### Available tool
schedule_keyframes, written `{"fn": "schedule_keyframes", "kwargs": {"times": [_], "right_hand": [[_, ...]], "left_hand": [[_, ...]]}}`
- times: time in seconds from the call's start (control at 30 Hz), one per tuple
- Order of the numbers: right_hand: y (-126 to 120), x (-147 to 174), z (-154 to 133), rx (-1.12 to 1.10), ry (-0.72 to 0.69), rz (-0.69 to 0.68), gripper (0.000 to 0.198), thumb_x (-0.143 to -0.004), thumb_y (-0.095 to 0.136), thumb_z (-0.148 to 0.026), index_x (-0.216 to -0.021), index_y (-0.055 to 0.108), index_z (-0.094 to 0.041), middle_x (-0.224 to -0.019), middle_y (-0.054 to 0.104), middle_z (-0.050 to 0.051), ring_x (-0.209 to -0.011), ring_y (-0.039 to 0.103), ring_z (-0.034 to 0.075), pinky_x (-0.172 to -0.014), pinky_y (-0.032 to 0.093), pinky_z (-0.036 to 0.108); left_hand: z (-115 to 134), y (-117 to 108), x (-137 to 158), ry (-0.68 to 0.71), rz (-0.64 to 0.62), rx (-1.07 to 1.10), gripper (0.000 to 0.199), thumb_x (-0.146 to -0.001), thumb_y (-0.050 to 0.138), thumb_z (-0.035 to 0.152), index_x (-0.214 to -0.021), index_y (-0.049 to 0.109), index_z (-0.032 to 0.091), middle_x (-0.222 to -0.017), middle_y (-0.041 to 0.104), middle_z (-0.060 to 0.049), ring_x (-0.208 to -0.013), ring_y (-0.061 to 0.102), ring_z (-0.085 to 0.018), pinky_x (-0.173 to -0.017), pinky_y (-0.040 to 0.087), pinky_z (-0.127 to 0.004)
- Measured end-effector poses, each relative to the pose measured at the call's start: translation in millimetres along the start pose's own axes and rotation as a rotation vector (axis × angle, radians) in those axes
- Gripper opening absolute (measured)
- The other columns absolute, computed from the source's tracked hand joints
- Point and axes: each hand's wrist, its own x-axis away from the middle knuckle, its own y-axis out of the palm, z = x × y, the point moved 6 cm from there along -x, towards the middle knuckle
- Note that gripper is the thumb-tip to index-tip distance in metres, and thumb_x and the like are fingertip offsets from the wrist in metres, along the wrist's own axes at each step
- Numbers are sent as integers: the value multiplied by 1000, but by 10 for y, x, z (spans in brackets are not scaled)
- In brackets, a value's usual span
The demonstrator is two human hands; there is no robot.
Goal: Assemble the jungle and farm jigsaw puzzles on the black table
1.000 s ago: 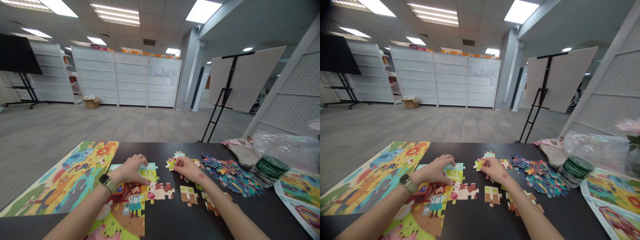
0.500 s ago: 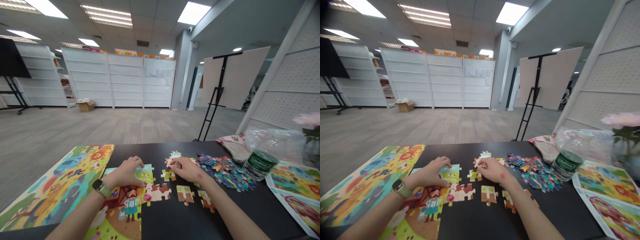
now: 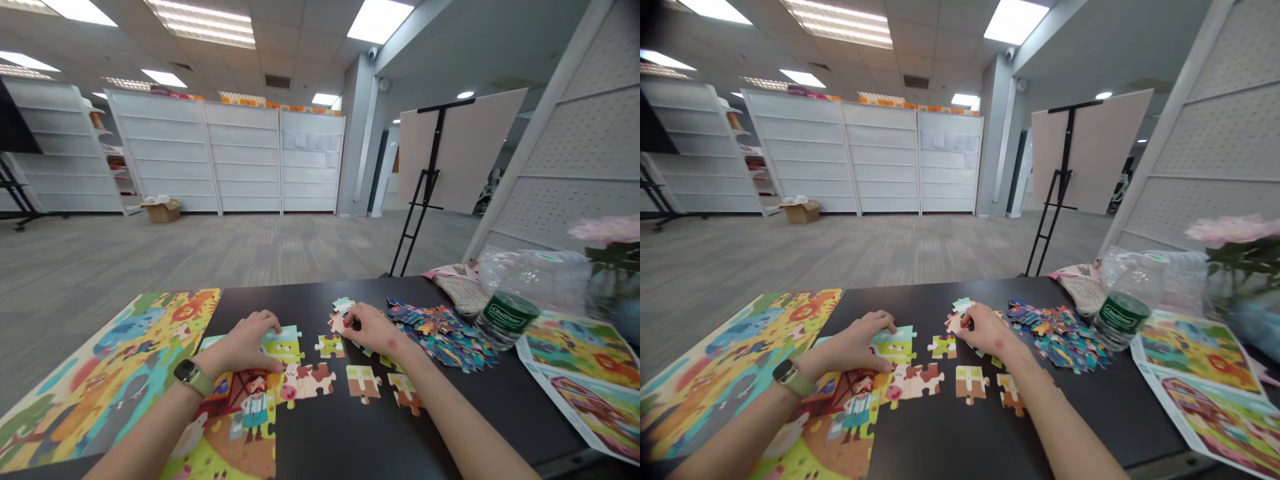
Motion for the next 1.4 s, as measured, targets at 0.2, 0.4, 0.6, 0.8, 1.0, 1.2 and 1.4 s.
{"fn": "schedule_keyframes", "kwargs": {"times": [0.2,0.4,0.6,0.8,1.0,1.2,1.4], "right_hand": [[116,-6,-28,-139,-46,-25,18,-75,68,-18,-92,65,-20,-89,71,1,-83,65,17,-72,44,25],[-82,-68,12,-136,-36,67,19,-84,61,-18,-101,67,-20,-101,69,5,-93,65,18,-82,46,29],[-325,724,-253,-85,-41,251,31,-94,44,-19,-108,72,-23,-118,70,9,-117,61,24,-104,44,42],[617,2052,-298,45,-120,-3,60,-88,62,-36,-145,45,-45,-146,53,1,-130,56,33,-101,51,49],[654,2185,-234,79,-73,21,63,-86,66,-46,-145,46,-45,-146,51,0,-128,56,34,-103,49,48],[145,1832,-521,11,62,141,38,-93,54,-42,-128,64,-31,-144,57,6,-135,50,29,-116,35,47],[-121,1686,-8,126,365,214,54,-98,41,-45,-142,55,-16,-154,43,15,-146,34,32,-119,29,50]], "left_hand": [[-36,12,-17,-31,-3,-24,58,-66,77,58,-112,60,26,-133,54,-8,-126,47,-34,-104,37,-48],[-29,22,-23,-44,-34,-32,56,-68,73,56,-115,60,27,-138,51,-9,-127,46,-36,-102,39,-49],[-53,28,-28,-42,-20,-46,58,-67,73,58,-114,61,28,-137,52,-7,-125,49,-35,-101,41,-47],[-58,45,-40,-36,-23,-58,56,-68,71,58,-113,61,28,-136,54,-8,-124,50,-35,-100,41,-46],[-117,83,-53,-26,-12,-65,57,-67,70,61,-113,63,28,-137,54,-9,-126,49,-38,-98,42,-48],[-71,80,-34,-6,-2,-61,51,-70,67,57,-111,63,28,-135,55,-9,-124,50,-37,-96,43,-48],[-24,52,-12,-3,11,-75,47,-69,69,53,-108,63,28,-132,57,-9,-122,52,-36,-94,43,-46]]}}
